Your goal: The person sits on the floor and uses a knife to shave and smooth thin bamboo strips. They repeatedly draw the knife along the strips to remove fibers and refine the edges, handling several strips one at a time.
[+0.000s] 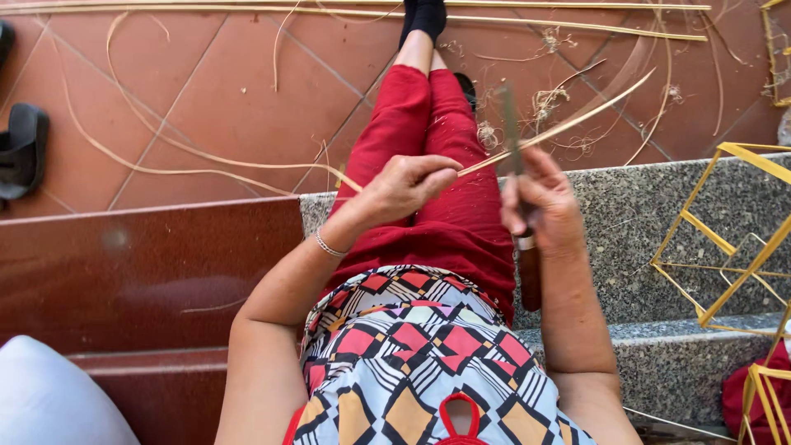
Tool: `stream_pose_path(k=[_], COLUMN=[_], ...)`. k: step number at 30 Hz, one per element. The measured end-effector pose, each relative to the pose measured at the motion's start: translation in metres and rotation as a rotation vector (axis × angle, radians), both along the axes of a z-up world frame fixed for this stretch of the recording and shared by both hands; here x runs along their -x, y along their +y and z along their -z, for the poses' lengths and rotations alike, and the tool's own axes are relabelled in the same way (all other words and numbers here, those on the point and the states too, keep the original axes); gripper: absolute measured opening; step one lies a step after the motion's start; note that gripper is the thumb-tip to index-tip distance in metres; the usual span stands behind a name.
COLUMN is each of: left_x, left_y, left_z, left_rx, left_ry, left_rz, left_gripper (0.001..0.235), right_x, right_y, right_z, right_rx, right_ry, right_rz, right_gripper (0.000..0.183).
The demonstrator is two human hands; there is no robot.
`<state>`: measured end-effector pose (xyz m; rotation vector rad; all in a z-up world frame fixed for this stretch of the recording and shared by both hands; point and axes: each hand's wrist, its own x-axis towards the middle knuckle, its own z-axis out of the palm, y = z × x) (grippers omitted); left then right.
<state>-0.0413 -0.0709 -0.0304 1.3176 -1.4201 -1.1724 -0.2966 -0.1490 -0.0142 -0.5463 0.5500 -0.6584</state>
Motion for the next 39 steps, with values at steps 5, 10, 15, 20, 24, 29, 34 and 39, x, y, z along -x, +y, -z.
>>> stream_pose_path(k=[5, 10, 15, 20, 24, 29, 34, 39], left_x=[-0.065, -0.112, -0.126, -0.096, -0.063, -0.031, -0.019, -0.018], left_y=[0.029, 0.073, 0.092, 0.086, 0.066, 0.047, 0.047, 0.053], left_z=[-0.003, -0.003, -0.007, -0.007, -0.008, -0.013, -0.016, -0.018], left_rx=[-0.434, -0.412, -0.396, -0.344, -0.343, -0.315, -0.276, -0.263], left_ry=[0.027, -0.138, -0.069, 0.051, 0.213, 0.4, 0.425, 0.441], left_rz=[0.028, -0.018, -0.076, -0.21, -0.166, -0.066, -0.052, -0.073], left_gripper=[0.039, 0.025, 0.019, 0.014, 0.014, 0.016, 0.015, 0.024], right_x=[0.052, 0.121, 0.158, 0.113, 0.044, -0.026, -0.054, -0.057], right_y=[-0.038, -0.081, -0.108, -0.08, -0.02, 0.025, 0.039, 0.049], right_z=[0.014, 0.045, 0.068, 0.052, 0.021, -0.014, -0.027, -0.026], right_rx=[0.01, -0.005, 0.007, 0.032, 0.095, -0.005, -0.067, -0.024], right_ry=[-0.348, -0.527, -0.486, -0.364, -0.139, 0.08, 0.078, 0.184], right_rz=[0.109, 0.174, 0.293, 0.253, -0.003, -0.204, -0.29, -0.296], right_gripper=[0.033, 0.036, 0.031, 0.043, 0.054, 0.059, 0.051, 0.049])
